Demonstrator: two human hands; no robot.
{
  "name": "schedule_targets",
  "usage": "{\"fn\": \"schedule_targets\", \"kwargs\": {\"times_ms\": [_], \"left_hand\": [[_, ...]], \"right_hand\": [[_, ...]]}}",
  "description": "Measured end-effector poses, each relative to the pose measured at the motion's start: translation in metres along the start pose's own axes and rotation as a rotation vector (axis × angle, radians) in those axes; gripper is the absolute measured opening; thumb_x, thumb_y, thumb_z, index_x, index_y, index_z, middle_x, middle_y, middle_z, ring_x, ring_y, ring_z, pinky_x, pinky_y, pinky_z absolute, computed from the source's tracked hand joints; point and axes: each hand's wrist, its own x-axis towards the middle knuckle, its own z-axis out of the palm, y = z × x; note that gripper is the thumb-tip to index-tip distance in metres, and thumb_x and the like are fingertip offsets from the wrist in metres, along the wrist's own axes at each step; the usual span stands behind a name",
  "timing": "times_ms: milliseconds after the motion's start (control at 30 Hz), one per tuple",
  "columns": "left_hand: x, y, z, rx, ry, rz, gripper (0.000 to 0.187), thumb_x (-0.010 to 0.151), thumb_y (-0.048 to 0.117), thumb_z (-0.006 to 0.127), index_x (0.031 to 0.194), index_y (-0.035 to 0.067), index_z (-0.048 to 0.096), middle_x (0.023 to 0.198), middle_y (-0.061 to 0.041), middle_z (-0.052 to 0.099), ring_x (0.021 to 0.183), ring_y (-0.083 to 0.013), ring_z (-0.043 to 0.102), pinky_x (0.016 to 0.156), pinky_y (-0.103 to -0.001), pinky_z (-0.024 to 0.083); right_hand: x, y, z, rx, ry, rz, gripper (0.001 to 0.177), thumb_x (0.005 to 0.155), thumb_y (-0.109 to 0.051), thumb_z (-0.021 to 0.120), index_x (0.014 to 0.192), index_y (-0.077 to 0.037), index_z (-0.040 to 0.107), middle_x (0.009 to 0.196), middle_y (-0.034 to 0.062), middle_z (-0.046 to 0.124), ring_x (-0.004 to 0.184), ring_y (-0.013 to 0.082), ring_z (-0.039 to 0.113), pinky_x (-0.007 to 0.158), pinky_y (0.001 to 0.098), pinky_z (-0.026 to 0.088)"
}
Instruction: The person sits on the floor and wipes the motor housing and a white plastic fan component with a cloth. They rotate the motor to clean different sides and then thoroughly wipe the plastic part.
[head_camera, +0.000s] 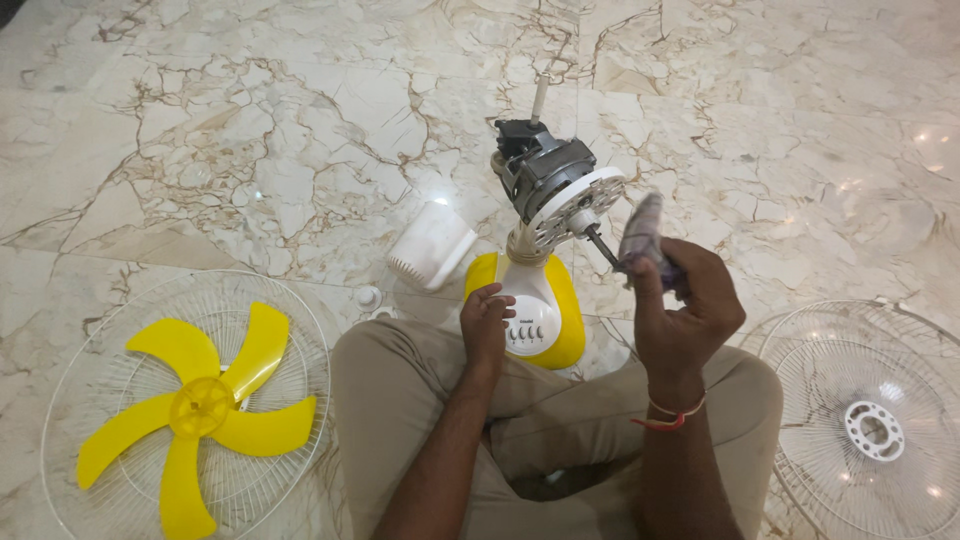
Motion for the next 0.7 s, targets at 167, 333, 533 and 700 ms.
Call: {"fn": "schedule_targets", "kwargs": {"times_ms": [167, 333, 533, 700], "left_hand": [[0.002, -0.003, 0.0, -0.028, -0.011, -0.009, 0.036, 0.088, 0.009, 0.059, 0.122, 0.001, 0.061, 0.094, -0.008, 0.074, 0.076, -0.0141, 0.065, 0.067, -0.028, 0.049], [0.002, -0.005, -0.002, -0.009, 0.002, -0.014, 0.034, 0.088, 0.009, 0.058, 0.121, 0.001, 0.061, 0.093, -0.008, 0.073, 0.075, -0.0142, 0.065, 0.066, -0.028, 0.049], [0.0, -0.001, 0.0, -0.016, -0.007, 0.003, 0.034, 0.088, 0.008, 0.058, 0.121, 0.001, 0.061, 0.094, -0.008, 0.073, 0.076, -0.0137, 0.066, 0.068, -0.027, 0.049], [-0.001, 0.002, 0.0, 0.007, 0.0, -0.002, 0.034, 0.088, 0.008, 0.057, 0.121, 0.001, 0.061, 0.094, -0.008, 0.073, 0.076, -0.0135, 0.066, 0.068, -0.027, 0.05]], "right_hand": [[0.005, -0.019, 0.016, 0.016, -0.211, -0.034, 0.034, 0.092, -0.003, 0.08, 0.125, -0.005, 0.073, 0.129, 0.0179, 0.071, 0.108, 0.0212, 0.075, 0.085, 0.0284, 0.063], [0.002, -0.019, 0.02, -0.055, -0.135, 0.034, 0.027, 0.089, 0.0, 0.082, 0.115, -0.007, 0.078, 0.117, 0.0156, 0.076, 0.099, 0.0185, 0.077, 0.083, 0.0273, 0.061], [0.005, -0.025, 0.0, -0.019, -0.187, 0.063, 0.027, 0.088, 0.001, 0.081, 0.115, -0.006, 0.078, 0.11, 0.0143, 0.078, 0.098, 0.0167, 0.076, 0.084, 0.0273, 0.06], [0.003, -0.025, -0.014, 0.121, -0.247, 0.292, 0.022, 0.089, 0.002, 0.078, 0.111, -0.002, 0.078, 0.099, 0.011, 0.078, 0.08, 0.012, 0.074, 0.071, 0.025, 0.059]]}}
